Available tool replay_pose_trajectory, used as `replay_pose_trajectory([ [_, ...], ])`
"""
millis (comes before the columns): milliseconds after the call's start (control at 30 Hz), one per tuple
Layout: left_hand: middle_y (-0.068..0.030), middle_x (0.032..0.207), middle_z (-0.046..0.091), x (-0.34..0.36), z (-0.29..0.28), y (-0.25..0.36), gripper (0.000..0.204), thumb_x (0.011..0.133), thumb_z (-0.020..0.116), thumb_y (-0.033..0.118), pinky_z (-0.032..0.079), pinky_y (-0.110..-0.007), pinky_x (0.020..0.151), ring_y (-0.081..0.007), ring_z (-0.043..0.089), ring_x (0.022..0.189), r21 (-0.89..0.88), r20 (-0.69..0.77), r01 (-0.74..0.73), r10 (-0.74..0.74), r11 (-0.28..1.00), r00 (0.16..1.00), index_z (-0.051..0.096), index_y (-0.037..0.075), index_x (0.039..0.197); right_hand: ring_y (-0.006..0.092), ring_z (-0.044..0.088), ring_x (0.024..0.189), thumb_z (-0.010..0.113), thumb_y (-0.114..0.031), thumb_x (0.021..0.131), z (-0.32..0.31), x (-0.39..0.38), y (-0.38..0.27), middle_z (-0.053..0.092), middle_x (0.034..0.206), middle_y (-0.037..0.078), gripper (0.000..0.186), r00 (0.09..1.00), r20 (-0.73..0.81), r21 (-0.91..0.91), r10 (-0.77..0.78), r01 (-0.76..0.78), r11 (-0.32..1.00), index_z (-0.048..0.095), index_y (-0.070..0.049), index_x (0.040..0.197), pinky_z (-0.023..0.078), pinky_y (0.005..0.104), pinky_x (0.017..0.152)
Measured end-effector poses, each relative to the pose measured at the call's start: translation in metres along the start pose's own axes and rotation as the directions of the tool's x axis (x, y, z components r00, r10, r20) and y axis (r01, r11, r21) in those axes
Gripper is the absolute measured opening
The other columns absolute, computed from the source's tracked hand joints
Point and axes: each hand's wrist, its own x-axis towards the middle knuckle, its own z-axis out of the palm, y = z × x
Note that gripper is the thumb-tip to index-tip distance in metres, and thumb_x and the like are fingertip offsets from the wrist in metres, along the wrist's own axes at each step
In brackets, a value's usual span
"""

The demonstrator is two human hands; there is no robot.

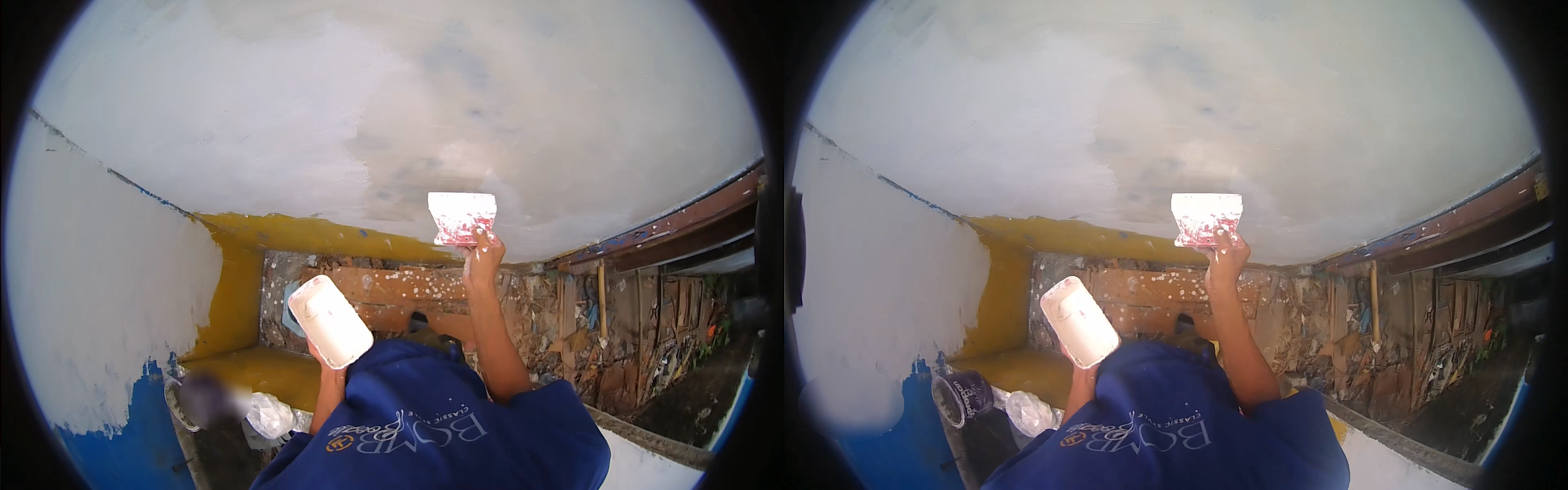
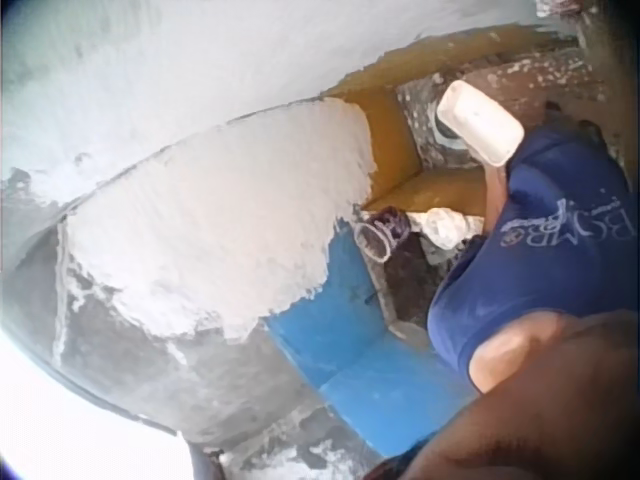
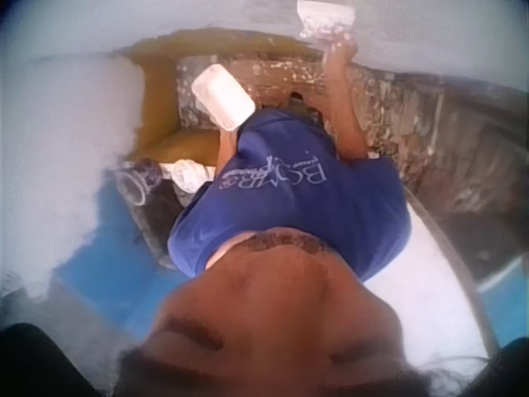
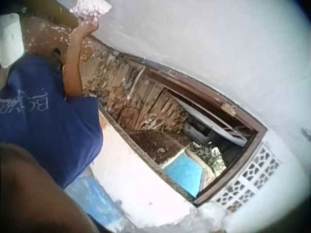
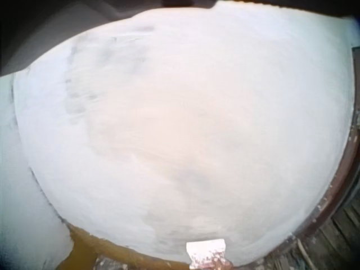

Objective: The person applies white plaster to a blue and yellow wall using a putty knife, repeatedly scraping the material from a small container and spreading it across the wall surface.

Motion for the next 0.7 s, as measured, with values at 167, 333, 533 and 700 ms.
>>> replay_pose_trajectory([
  [167,-0.014,0.126,0.056,-0.002,-0.03,0.009,0.059,0.092,0.039,0.048,0.05,-0.048,0.093,-0.0327,0.06,0.109,-0.032,-0.038,0.011,-0.012,0.999,0.999,0.042,0.01,0.137,0.0244,0.062,0.082,0.053,-0.005,0.088,-0.005,0.033,0.148,0.06,0.095,0.011,0.018,0.913,-0.117,-0.004,0.391,-0.394,0.919,0.052,0.002,0.104,0.057,0.0383,0.067],
  [333,-0.0198,0.123,0.056,-0.005,-0.024,0.027,0.064,0.087,0.044,0.052,0.049,-0.055,0.088,-0.0388,0.058,0.106,-0.081,-0.121,0.021,-0.03,0.997,0.992,0.044,0.01,0.135,0.0256,0.059,0.087,0.055,-0.007,0.089,0.014,0.062,0.162,0.057,0.098,0.013,0.019,0.894,-0.146,0.054,0.423,-0.42,0.906,0.051,0.002,0.106,0.056,0.0379,0.071],
  [533,-0.0137,0.127,0.056,-0.001,0.008,0.037,0.06,0.093,0.037,0.049,0.049,-0.048,0.093,-0.0329,0.059,0.109,-0.009,-0.038,-0.062,0.061,0.998,0.997,0.041,0.01,0.138,0.0263,0.06,0.09,0.053,-0.01,0.09,0.067,0.033,0.044,0.058,0.1,0.015,0.022,0.952,0.033,0.138,0.304,-0.305,0.942,0.051,0.004,0.108,0.053,0.0409,0.074],
  [700,-0.012,0.128,0.055,0.013,0.009,0.026,0.057,0.093,0.038,0.047,0.048,-0.049,0.096,-0.0331,0.058,0.112,-0.113,-0.019,-0.019,0.017,0.993,1.0,0.042,0.01,0.138,0.0269,0.061,0.093,0.05,-0.011,0.091,0.099,-0.013,-0.049,0.06,0.103,0.015,0.023,0.983,0.148,0.22,0.113,-0.144,0.965,0.051,0.004,0.109,0.052,0.0415,0.076],
])
